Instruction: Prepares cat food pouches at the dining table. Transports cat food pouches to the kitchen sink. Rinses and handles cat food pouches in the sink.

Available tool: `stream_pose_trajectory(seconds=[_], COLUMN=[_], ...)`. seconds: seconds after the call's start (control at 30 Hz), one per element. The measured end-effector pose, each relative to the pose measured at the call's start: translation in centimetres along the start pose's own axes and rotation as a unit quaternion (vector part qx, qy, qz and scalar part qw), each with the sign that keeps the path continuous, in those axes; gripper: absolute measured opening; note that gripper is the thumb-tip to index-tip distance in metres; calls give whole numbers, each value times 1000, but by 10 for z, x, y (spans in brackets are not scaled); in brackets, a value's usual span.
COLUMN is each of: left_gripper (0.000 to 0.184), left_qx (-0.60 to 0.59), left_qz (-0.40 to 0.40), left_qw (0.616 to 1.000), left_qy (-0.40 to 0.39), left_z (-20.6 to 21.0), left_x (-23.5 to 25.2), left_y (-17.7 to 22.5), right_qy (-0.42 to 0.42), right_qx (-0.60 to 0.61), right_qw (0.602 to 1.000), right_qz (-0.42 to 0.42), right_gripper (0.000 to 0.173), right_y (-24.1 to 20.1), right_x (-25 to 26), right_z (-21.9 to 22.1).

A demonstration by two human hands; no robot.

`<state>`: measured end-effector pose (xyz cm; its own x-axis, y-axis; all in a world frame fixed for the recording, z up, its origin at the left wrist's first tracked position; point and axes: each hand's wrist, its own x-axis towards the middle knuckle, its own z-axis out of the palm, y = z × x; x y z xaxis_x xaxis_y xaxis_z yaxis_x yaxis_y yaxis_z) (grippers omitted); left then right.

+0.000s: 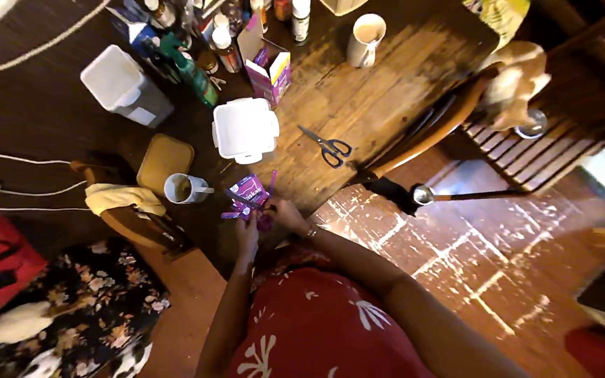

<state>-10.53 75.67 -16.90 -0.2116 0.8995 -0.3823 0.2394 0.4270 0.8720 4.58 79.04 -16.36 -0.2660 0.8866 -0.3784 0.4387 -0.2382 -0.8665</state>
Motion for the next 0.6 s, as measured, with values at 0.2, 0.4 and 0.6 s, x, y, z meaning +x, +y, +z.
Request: stream_pose_trajectory(seconds=[0.2, 0.4, 0.6], left_gripper=[26, 23, 26], left_qx=[33, 29, 29], left_qz=[31, 17, 43], left_qw=[998, 998, 996], left_qy=[33, 48, 75], left_z=[-9, -22, -53], left_x=[-1, -2, -13], left_y=[-5, -4, 9], right_qy=[11, 15, 121], right_qx=[18, 4, -144], right_qw=[999, 997, 980], right_qz=[-35, -79, 57], right_gripper=[13, 19, 54], right_y=[-3, 0, 13], right_x=[-1, -7, 44], right_z=[20, 11, -38])
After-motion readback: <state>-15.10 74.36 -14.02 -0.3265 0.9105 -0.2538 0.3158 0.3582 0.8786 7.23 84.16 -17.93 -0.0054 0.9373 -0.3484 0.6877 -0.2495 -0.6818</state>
